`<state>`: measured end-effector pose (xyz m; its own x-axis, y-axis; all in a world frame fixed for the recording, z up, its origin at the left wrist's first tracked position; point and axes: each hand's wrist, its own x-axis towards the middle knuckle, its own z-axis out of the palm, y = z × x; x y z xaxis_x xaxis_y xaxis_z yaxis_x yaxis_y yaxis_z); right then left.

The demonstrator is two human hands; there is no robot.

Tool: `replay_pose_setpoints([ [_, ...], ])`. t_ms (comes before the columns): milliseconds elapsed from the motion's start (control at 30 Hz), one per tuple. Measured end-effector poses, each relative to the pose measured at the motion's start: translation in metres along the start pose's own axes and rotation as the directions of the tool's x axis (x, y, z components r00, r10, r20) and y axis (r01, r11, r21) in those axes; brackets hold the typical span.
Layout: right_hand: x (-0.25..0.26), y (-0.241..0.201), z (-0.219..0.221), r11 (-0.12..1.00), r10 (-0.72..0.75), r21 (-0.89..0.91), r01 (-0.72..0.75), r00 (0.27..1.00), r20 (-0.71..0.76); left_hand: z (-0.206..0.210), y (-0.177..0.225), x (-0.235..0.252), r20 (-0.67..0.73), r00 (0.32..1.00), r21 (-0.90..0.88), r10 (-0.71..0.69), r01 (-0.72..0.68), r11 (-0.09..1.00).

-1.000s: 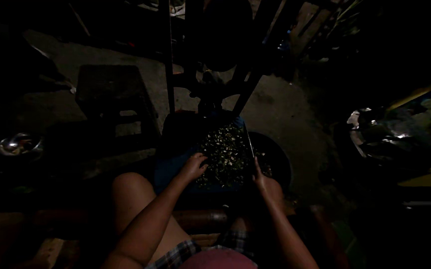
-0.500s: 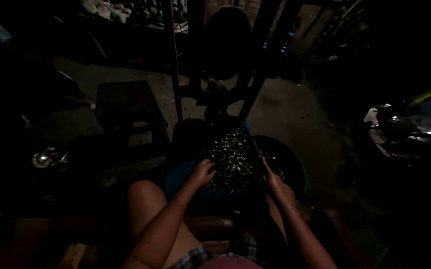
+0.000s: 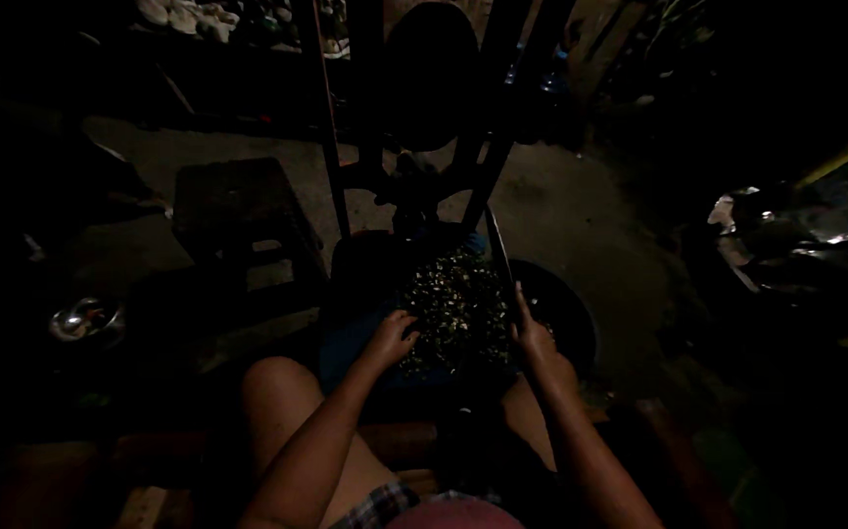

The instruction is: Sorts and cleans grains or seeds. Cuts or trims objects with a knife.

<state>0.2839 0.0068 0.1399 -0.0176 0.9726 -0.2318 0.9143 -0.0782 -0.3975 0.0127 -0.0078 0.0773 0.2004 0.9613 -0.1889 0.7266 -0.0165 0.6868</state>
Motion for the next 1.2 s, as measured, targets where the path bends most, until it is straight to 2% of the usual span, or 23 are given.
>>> replay_pose_setpoints([
  [33,-0.001,-0.001,0.006,1.000,0.003,-0.006,-0.003,1.000,-0.002,0.001,-0.001,0.001,0.002,1.000,0.006,0.000,0.000,1.000],
  [133,0.001,0.005,0.034,0.994,0.081,-0.085,-0.071,0.989,0.124,0.002,-0.003,0.004,0.009,1.000,0.019,0.005,-0.005,1.000],
  [267,0.007,0.004,0.015,0.994,0.046,-0.110,-0.025,0.980,0.191,0.001,-0.002,0.001,0.015,1.000,0.020,-0.006,0.006,1.000],
  [367,0.002,-0.007,0.000,0.998,-0.005,-0.057,0.010,0.996,0.089,0.000,-0.002,0.000,-0.001,1.000,-0.001,0.001,-0.001,1.000],
  [433,-0.002,-0.009,0.007,0.999,-0.023,-0.022,0.024,0.999,0.041,0.002,-0.003,0.001,0.002,1.000,0.007,-0.002,0.002,1.000],
  [533,-0.004,-0.002,0.034,0.997,0.056,-0.066,-0.047,0.989,0.140,0.004,-0.005,0.004,0.015,1.000,0.029,0.003,-0.004,1.000],
  [667,0.005,-0.001,0.021,0.994,0.030,-0.107,-0.010,0.981,0.192,0.003,-0.006,0.002,0.009,1.000,0.015,-0.011,0.011,1.000],
  [767,-0.002,-0.014,0.001,0.998,-0.011,-0.055,0.016,0.996,0.088,0.002,-0.005,0.003,0.006,1.000,0.018,-0.008,0.008,1.000],
  [867,-0.009,-0.014,0.016,0.999,-0.049,-0.014,0.049,0.999,0.003,0.002,-0.004,0.003,0.010,1.000,0.016,-0.007,0.007,1.000],
  [967,-0.007,-0.003,0.041,0.997,0.018,-0.077,-0.005,0.986,0.166,0.004,-0.006,0.005,0.005,1.000,0.022,0.006,-0.006,1.000],
  [1067,0.003,-0.005,0.026,0.992,0.005,-0.125,0.020,0.979,0.202,0.002,-0.006,0.004,0.004,1.000,0.011,-0.006,0.006,1.000],
  [1100,0.001,-0.009,0.017,0.993,-0.002,-0.118,0.025,0.982,0.188,0.003,-0.005,0.002,0.006,1.000,0.006,-0.013,0.013,1.000],
  [1200,-0.009,-0.020,0.003,0.995,-0.089,-0.045,0.090,0.996,0.026,0.001,-0.004,0.002,-0.009,1.000,-0.003,0.006,-0.006,1.000],
])
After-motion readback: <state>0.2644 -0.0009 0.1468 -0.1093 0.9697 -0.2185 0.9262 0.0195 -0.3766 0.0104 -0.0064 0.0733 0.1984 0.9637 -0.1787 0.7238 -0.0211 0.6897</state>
